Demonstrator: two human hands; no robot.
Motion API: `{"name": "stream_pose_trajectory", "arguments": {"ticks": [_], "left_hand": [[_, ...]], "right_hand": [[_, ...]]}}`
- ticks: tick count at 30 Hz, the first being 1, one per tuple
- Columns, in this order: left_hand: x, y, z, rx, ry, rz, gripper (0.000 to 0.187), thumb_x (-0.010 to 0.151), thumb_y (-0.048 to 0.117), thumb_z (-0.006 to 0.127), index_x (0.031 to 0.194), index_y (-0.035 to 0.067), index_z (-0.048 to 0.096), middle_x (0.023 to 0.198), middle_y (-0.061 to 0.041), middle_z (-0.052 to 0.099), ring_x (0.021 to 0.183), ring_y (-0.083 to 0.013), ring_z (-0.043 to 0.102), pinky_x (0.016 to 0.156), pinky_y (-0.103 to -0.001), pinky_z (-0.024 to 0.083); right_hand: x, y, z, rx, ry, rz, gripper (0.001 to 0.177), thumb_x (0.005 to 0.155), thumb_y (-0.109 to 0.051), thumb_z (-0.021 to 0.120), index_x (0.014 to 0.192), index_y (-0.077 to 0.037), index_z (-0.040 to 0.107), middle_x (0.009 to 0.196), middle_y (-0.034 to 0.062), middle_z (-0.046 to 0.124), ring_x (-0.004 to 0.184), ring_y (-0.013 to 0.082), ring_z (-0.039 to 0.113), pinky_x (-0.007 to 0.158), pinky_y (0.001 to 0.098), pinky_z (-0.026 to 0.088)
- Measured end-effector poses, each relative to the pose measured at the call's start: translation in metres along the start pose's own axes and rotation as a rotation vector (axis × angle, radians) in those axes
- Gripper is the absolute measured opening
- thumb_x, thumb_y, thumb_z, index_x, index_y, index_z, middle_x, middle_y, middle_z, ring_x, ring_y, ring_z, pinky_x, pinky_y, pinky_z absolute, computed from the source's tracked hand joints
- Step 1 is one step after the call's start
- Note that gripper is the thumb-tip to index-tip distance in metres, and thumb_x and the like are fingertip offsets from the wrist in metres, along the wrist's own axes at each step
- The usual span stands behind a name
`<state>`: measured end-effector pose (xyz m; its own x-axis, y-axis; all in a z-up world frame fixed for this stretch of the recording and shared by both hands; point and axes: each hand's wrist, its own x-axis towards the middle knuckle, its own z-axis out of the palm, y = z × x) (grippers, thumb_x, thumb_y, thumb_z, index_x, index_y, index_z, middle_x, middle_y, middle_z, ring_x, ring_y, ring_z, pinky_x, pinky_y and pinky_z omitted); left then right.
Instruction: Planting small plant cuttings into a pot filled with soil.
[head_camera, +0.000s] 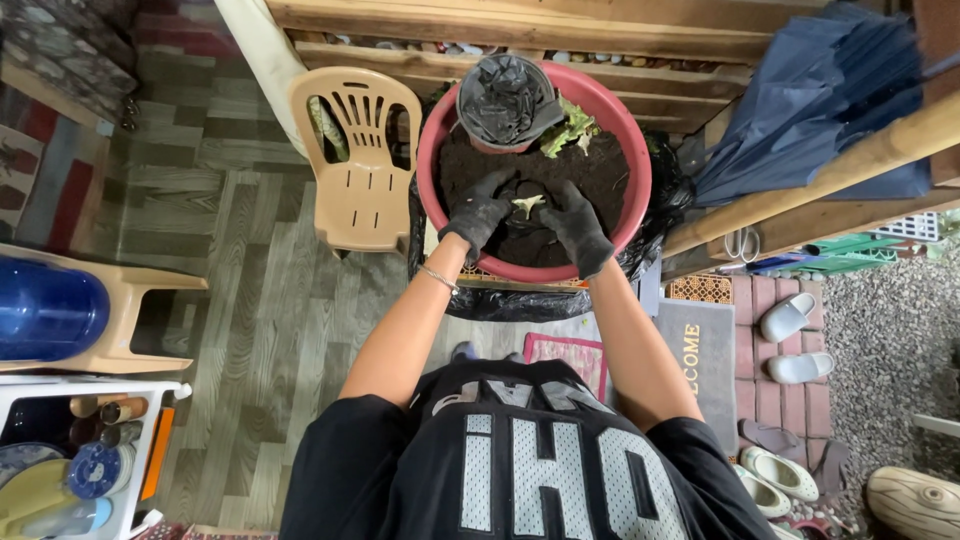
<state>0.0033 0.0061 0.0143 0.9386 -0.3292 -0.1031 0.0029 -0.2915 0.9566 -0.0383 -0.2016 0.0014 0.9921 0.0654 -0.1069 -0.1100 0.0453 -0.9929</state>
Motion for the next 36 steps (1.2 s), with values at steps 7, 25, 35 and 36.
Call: {"name": "stream_pose_trajectory", "arguments": {"ticks": [7, 25, 35, 36], "left_hand": [[0.006, -0.014, 0.009, -0.027, 0.029, 0.0, 0.054, 0.089, 0.004, 0.061, 0.142, 0.011, 0.06, 0.142, -0.014, 0.065, 0.13, -0.0267, 0.062, 0.108, -0.033, 0.048], [-0.023, 0.008, 0.009, 0.19, 0.281, 0.365, 0.028, 0.077, 0.016, 0.08, 0.095, 0.002, 0.063, 0.1, -0.018, 0.063, 0.098, -0.0387, 0.061, 0.086, -0.046, 0.051], [-0.017, 0.0, 0.015, 0.234, 0.294, 0.323, 0.022, 0.08, 0.016, 0.078, 0.097, 0.004, 0.07, 0.101, -0.019, 0.065, 0.098, -0.0402, 0.063, 0.085, -0.046, 0.051], [-0.016, -0.001, 0.014, 0.215, 0.289, 0.317, 0.02, 0.08, 0.015, 0.077, 0.095, 0.004, 0.071, 0.1, -0.018, 0.066, 0.098, -0.0395, 0.063, 0.085, -0.045, 0.052]], "right_hand": [[0.012, 0.012, 0.007, -0.168, 0.063, -0.059, 0.046, 0.082, 0.009, 0.066, 0.125, -0.004, 0.056, 0.109, 0.0061, 0.067, 0.096, 0.0134, 0.065, 0.081, 0.0287, 0.057], [-0.016, -0.025, 0.013, -0.639, 0.222, -0.364, 0.049, 0.072, 0.002, 0.077, 0.118, -0.012, 0.071, 0.12, 0.0121, 0.063, 0.109, 0.0329, 0.063, 0.091, 0.0364, 0.054], [-0.002, -0.007, 0.005, -0.744, 0.192, -0.413, 0.032, 0.072, -0.001, 0.082, 0.102, -0.008, 0.072, 0.102, 0.013, 0.066, 0.098, 0.035, 0.063, 0.089, 0.0413, 0.052], [0.001, -0.003, 0.003, -0.802, 0.195, -0.422, 0.029, 0.072, -0.002, 0.084, 0.097, -0.007, 0.071, 0.098, 0.0128, 0.067, 0.095, 0.036, 0.063, 0.088, 0.043, 0.052]]}}
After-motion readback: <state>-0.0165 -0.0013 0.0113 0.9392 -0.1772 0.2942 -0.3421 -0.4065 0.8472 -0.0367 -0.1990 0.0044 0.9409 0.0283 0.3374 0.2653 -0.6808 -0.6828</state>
